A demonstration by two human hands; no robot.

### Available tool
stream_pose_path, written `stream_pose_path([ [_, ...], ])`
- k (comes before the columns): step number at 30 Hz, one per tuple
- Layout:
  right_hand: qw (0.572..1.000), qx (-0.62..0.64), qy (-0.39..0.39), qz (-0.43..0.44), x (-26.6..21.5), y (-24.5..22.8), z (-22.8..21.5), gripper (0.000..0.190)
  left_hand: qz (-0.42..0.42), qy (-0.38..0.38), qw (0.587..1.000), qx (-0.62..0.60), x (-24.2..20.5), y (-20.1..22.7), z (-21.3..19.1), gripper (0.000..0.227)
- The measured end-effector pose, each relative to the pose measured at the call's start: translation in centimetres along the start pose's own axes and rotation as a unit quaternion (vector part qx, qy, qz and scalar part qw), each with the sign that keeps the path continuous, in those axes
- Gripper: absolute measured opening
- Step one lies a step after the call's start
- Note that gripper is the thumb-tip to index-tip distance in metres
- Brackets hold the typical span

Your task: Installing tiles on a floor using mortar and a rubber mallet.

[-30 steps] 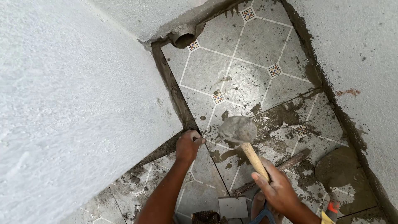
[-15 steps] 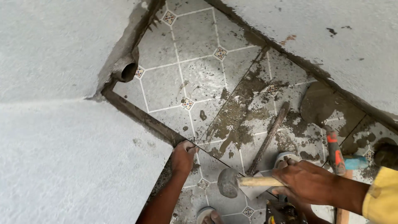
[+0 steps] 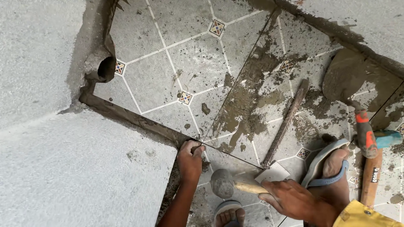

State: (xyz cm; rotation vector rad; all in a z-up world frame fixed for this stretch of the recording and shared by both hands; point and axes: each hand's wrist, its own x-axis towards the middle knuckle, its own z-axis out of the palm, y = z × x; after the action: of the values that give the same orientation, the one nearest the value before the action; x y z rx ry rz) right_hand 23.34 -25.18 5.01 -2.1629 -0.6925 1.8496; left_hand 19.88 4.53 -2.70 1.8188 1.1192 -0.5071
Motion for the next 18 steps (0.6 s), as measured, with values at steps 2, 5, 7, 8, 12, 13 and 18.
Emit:
stream_pose_path([
  [2,0.995,-0.062,-0.069,0.045,0.9,0.0,0.1,0.056,-0.014,0.001,1.0,0.021,0.2,0.1,0.3,0.003],
  [5,0.99,-0.094,0.076,-0.077,1.8,1.2,3.0,0.054,0.051,0.034,0.997,-0.05,0.7,-1.2,0.8,0.007],
  [7,0.989,-0.105,0.056,-0.086,1.5,0.6,2.3,0.052,0.058,0.032,0.997,-0.049,0.7,-1.2,0.8,0.007],
  [8,0.988,-0.116,0.036,-0.096,1.1,0.2,2.1,0.049,0.065,0.031,0.996,-0.048,0.5,-1.3,0.7,0.006],
  [12,0.98,-0.159,0.101,-0.057,2.2,0.7,2.4,0.053,0.034,0.026,0.998,-0.055,1.1,0.1,0.7,0.004],
  [13,0.978,-0.143,0.123,-0.084,1.8,1.0,3.0,0.055,0.013,0.022,0.998,-0.062,0.8,-0.1,0.9,0.005],
  [18,0.98,-0.159,0.109,-0.057,2.4,1.0,3.3,0.054,0.007,0.019,0.997,-0.077,1.1,-0.4,1.1,0.008],
])
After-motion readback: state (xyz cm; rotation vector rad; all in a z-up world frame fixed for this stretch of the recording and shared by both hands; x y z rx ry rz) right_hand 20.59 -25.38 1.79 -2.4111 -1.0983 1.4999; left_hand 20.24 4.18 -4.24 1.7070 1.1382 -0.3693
